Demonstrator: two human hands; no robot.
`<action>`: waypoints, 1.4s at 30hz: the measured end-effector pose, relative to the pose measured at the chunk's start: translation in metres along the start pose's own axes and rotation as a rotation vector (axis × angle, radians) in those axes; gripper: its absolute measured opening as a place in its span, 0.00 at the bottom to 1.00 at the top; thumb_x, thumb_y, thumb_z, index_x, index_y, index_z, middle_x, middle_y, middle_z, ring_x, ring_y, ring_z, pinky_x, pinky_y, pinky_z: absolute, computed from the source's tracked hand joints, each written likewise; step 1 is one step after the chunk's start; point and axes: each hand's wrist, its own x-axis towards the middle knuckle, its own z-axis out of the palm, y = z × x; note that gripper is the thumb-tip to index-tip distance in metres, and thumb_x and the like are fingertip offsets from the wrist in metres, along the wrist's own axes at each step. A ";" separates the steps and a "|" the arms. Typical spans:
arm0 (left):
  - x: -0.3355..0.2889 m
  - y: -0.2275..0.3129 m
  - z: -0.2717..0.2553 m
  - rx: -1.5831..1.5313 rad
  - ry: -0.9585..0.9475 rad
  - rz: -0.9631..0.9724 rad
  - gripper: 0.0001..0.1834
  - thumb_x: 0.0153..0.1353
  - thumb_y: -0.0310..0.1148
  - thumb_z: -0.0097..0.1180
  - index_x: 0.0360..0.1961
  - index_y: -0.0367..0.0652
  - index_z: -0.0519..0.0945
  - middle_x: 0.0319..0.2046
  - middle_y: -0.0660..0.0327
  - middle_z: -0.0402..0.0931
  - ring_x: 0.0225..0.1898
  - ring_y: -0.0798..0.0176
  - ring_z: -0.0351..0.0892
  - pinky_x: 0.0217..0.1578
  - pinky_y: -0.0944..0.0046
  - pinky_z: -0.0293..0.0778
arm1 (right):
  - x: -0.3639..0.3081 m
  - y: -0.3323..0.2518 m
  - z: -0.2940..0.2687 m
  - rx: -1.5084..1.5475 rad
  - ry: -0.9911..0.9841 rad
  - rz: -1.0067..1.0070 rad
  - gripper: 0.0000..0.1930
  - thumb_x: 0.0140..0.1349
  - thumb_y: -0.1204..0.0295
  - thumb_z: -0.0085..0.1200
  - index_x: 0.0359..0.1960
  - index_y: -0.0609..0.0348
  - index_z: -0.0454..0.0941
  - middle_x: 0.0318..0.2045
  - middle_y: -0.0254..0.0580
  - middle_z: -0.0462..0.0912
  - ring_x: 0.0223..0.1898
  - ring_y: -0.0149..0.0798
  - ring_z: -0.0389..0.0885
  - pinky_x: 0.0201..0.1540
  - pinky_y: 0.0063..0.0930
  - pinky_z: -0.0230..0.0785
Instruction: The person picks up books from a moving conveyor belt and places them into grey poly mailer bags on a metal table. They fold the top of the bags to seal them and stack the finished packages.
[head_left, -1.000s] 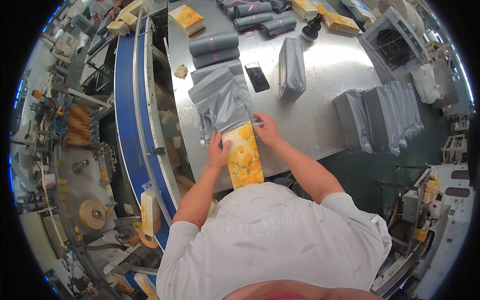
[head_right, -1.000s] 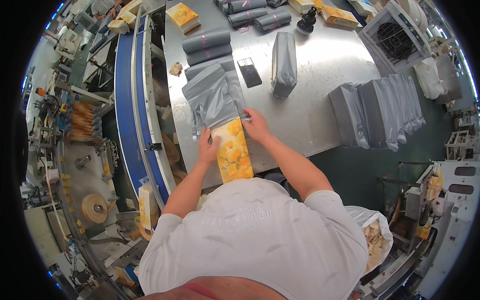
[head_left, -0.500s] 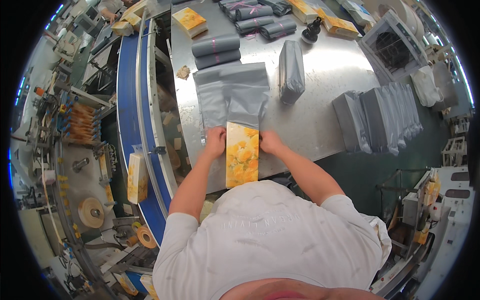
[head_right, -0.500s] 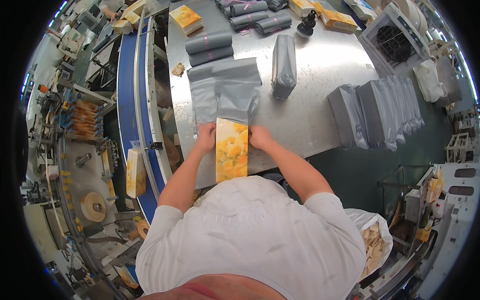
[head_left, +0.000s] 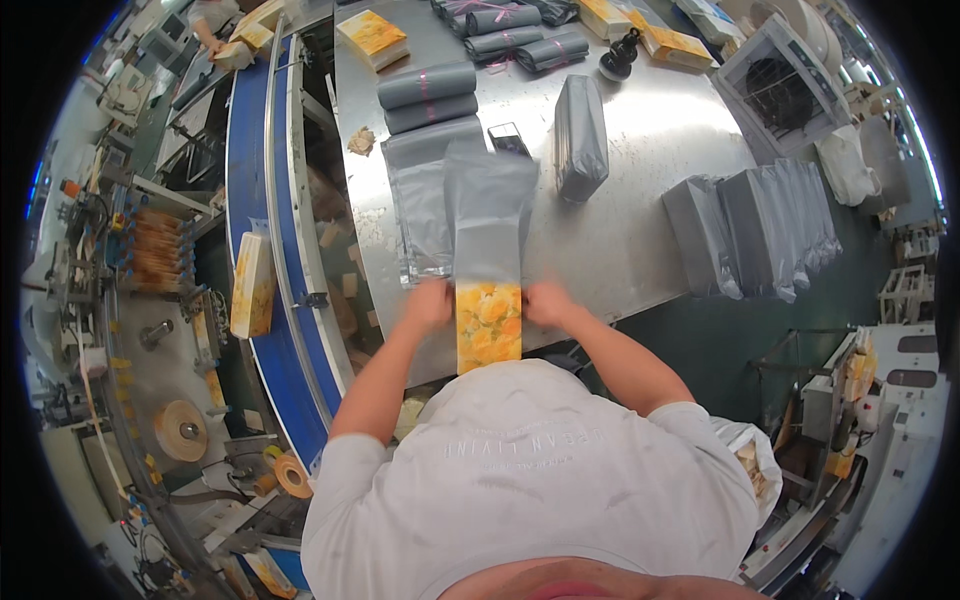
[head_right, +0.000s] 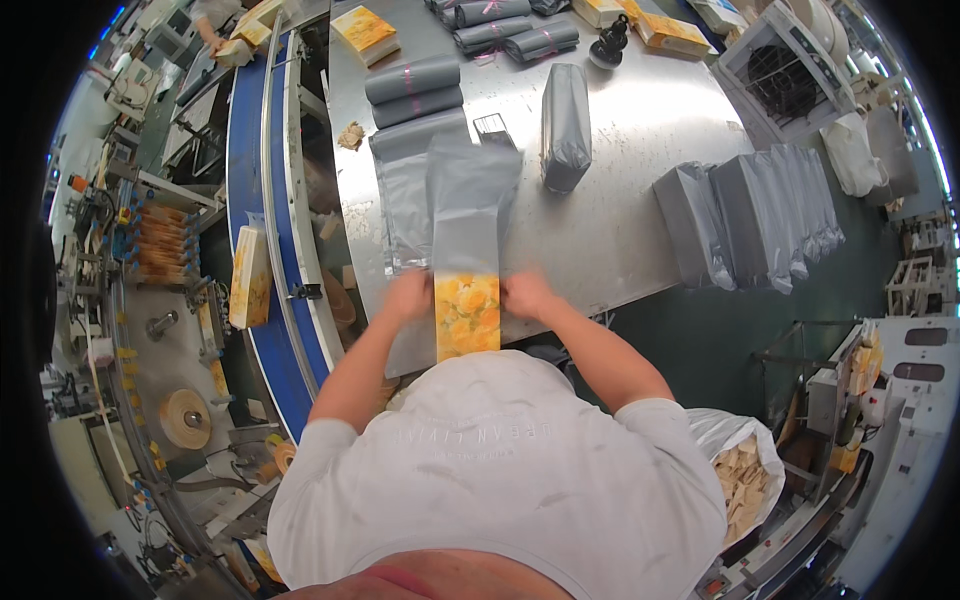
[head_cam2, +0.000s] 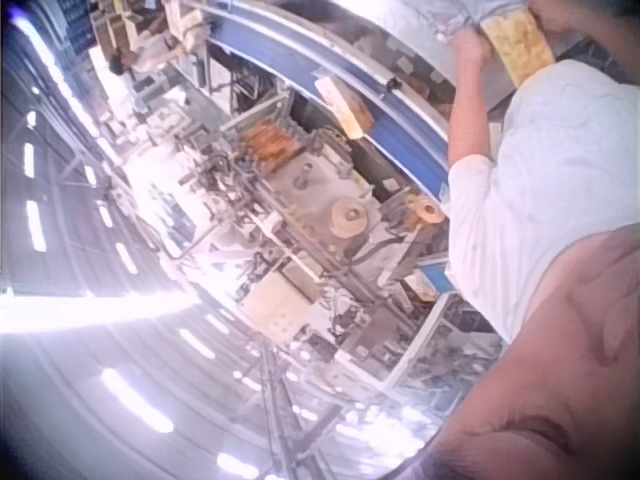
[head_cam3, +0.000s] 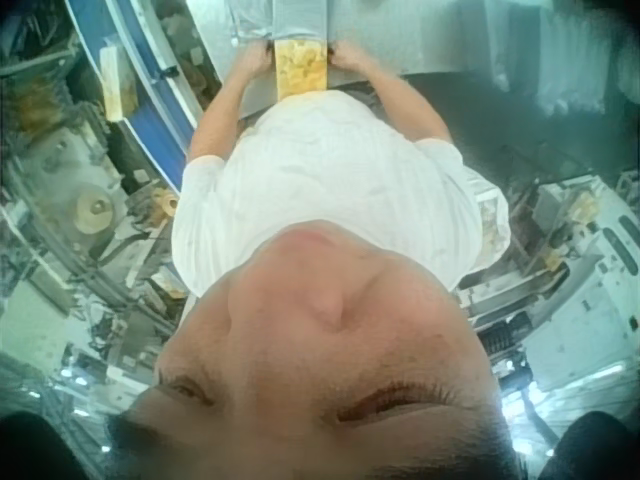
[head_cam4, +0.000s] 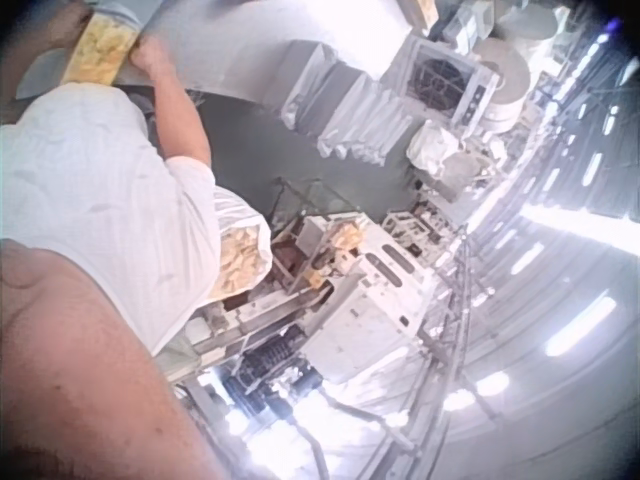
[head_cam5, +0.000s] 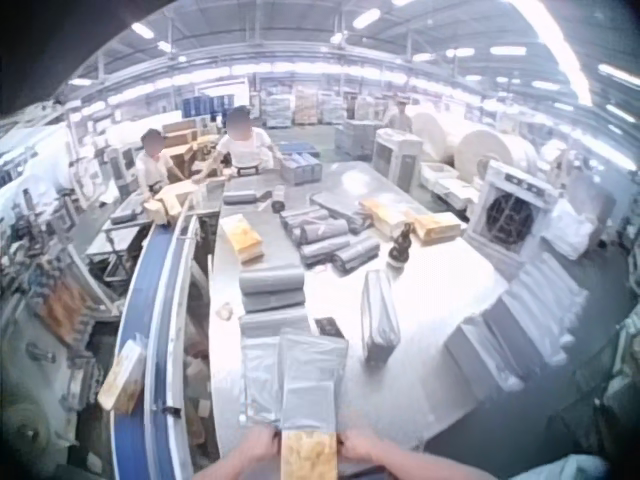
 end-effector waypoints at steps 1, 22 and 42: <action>-0.038 -0.006 0.009 -0.044 -0.129 0.076 0.13 0.61 0.34 0.56 0.38 0.37 0.87 0.37 0.40 0.85 0.41 0.36 0.85 0.44 0.38 0.79 | -0.012 0.006 0.018 -0.097 -0.119 -0.080 0.16 0.65 0.61 0.55 0.43 0.58 0.89 0.43 0.57 0.89 0.46 0.62 0.86 0.50 0.53 0.79; -0.105 -0.027 0.055 -0.754 0.125 -0.305 0.08 0.67 0.31 0.63 0.41 0.36 0.84 0.29 0.58 0.83 0.31 0.64 0.81 0.35 0.60 0.76 | 0.001 -0.113 0.065 -0.104 0.323 -0.393 0.29 0.64 0.62 0.64 0.64 0.59 0.72 0.51 0.58 0.83 0.52 0.59 0.83 0.55 0.54 0.75; -0.118 -0.013 0.053 -0.847 0.287 0.000 0.05 0.65 0.24 0.63 0.40 0.35 0.84 0.35 0.56 0.83 0.35 0.63 0.82 0.39 0.62 0.77 | -0.023 -0.117 0.070 0.491 0.281 -0.321 0.11 0.65 0.64 0.63 0.42 0.58 0.85 0.37 0.48 0.87 0.39 0.54 0.86 0.41 0.45 0.78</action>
